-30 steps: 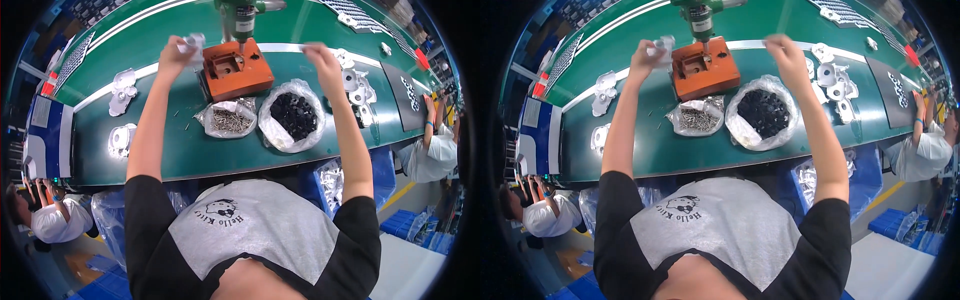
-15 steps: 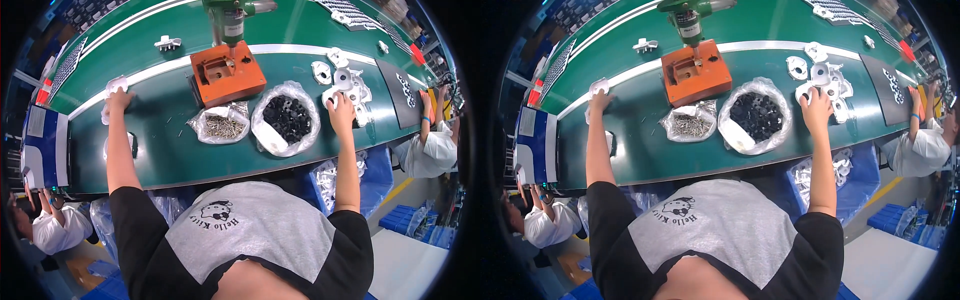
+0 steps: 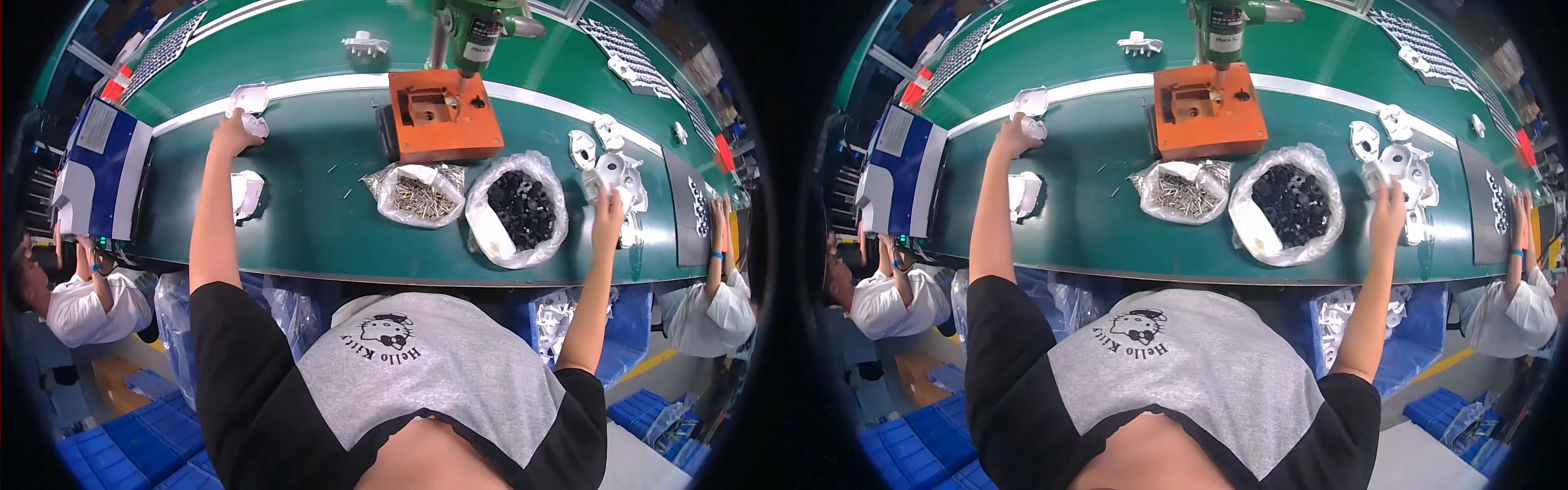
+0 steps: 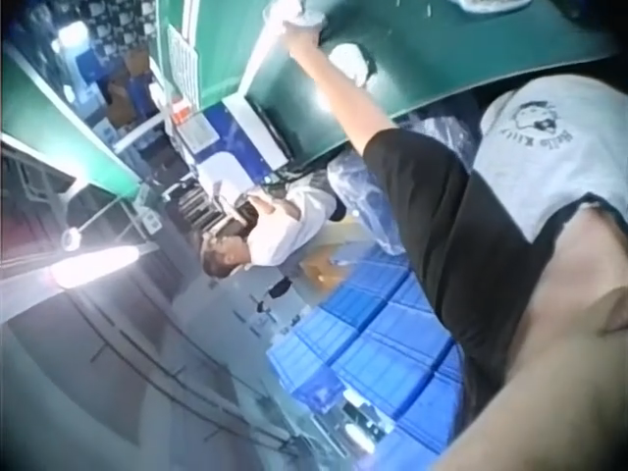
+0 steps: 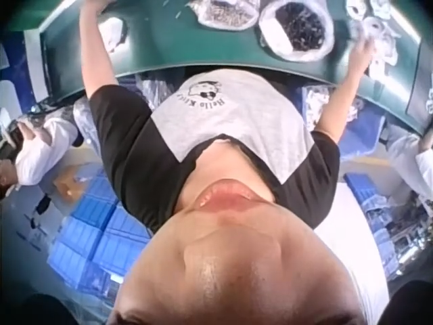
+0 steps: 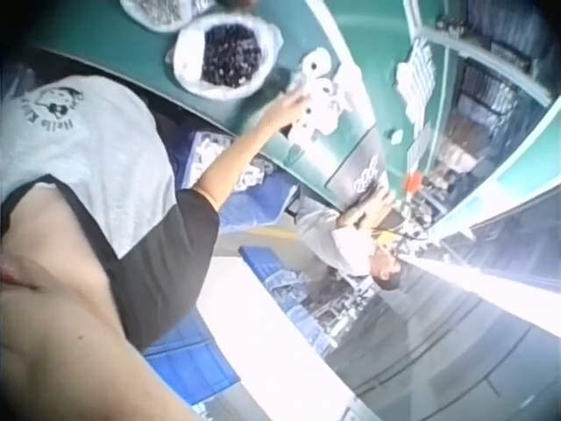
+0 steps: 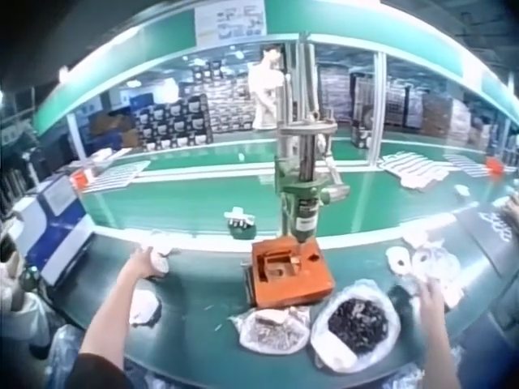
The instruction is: Assemble small plastic components using a manual hand-operated press machine on a production line.
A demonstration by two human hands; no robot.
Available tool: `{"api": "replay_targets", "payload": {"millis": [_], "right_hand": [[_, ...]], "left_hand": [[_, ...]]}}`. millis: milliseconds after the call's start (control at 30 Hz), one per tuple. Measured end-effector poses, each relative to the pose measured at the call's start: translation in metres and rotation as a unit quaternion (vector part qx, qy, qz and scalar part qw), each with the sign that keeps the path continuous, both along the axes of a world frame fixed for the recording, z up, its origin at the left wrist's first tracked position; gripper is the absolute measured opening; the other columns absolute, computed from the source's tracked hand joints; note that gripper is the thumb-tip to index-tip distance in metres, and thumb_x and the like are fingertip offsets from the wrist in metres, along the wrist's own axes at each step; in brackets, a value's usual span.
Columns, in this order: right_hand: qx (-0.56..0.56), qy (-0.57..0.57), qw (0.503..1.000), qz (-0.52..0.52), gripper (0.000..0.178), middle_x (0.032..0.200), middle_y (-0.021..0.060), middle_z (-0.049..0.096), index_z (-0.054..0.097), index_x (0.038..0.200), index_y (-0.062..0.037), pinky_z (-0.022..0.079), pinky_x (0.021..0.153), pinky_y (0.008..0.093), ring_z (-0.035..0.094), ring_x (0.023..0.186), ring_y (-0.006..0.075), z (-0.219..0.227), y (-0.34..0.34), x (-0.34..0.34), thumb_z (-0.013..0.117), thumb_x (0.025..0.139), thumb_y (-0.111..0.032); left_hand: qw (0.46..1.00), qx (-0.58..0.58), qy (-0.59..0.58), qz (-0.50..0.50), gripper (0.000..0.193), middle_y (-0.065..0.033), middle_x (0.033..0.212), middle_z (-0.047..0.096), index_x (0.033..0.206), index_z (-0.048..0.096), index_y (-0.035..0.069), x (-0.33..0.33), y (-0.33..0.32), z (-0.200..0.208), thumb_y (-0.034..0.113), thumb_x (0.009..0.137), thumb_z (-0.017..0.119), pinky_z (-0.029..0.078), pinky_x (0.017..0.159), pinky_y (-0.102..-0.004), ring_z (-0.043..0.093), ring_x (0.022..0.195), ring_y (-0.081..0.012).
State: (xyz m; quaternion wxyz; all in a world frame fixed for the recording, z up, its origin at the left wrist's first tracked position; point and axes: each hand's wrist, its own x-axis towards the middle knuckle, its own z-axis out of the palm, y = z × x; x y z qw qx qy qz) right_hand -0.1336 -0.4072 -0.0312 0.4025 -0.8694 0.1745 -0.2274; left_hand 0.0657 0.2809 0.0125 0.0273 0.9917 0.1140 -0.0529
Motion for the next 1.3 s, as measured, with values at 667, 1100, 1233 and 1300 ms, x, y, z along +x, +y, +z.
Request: {"api": "replay_targets", "payload": {"millis": [667,1100,1233,1300], "right_hand": [[0.337,-0.072,0.906,0.244,0.047,0.094,0.0054,0.056,0.046,0.105,-0.0058,0.046,0.07,0.0234,0.055,0.083,0.0099,0.073,0.204,0.052,0.078,0.071,-0.017],[0.16,0.058,0.947,0.272,0.043,0.103,0.0061,0.06,0.058,0.115,-0.0041,0.045,0.076,0.0251,0.056,0.083,0.0125,0.093,0.118,0.093,0.064,0.074,-0.017],[0.13,0.163,0.893,0.399,0.051,0.091,0.0104,0.064,0.057,0.121,-0.0057,0.046,0.078,0.0255,0.059,0.084,0.0135,0.073,0.13,0.124,0.064,0.073,-0.022],[0.047,0.151,0.933,0.322,0.048,0.087,0.0106,0.065,0.061,0.115,-0.0032,0.046,0.077,0.0263,0.06,0.08,0.0144,0.058,0.123,0.131,0.064,0.072,-0.026]], "left_hand": [[0.803,-0.4,-0.271,-0.349,0.046,-0.0161,0.116,0.048,0.118,0.048,0.001,-0.119,-0.295,0.026,0.025,0.082,0.065,0.035,0.096,-0.0414,0.046,0.111,-0.0334],[0.775,-0.512,-0.185,-0.32,0.031,-0.0136,0.114,0.052,0.112,0.052,0.002,-0.136,-0.274,0.033,0.01,0.083,0.061,0.044,0.087,-0.0355,0.057,0.1,-0.026],[0.785,-0.47,-0.228,-0.333,0.028,-0.0115,0.111,0.055,0.11,0.054,0.003,-0.134,-0.264,0.03,0.009,0.084,0.06,0.045,0.084,-0.0325,0.057,0.097,-0.0235],[0.784,-0.479,-0.231,-0.322,0.026,-0.01,0.105,0.058,0.109,0.054,0.003,-0.135,-0.262,0.029,0.008,0.083,0.06,0.045,0.082,-0.0302,0.058,0.094,-0.0225]]}}
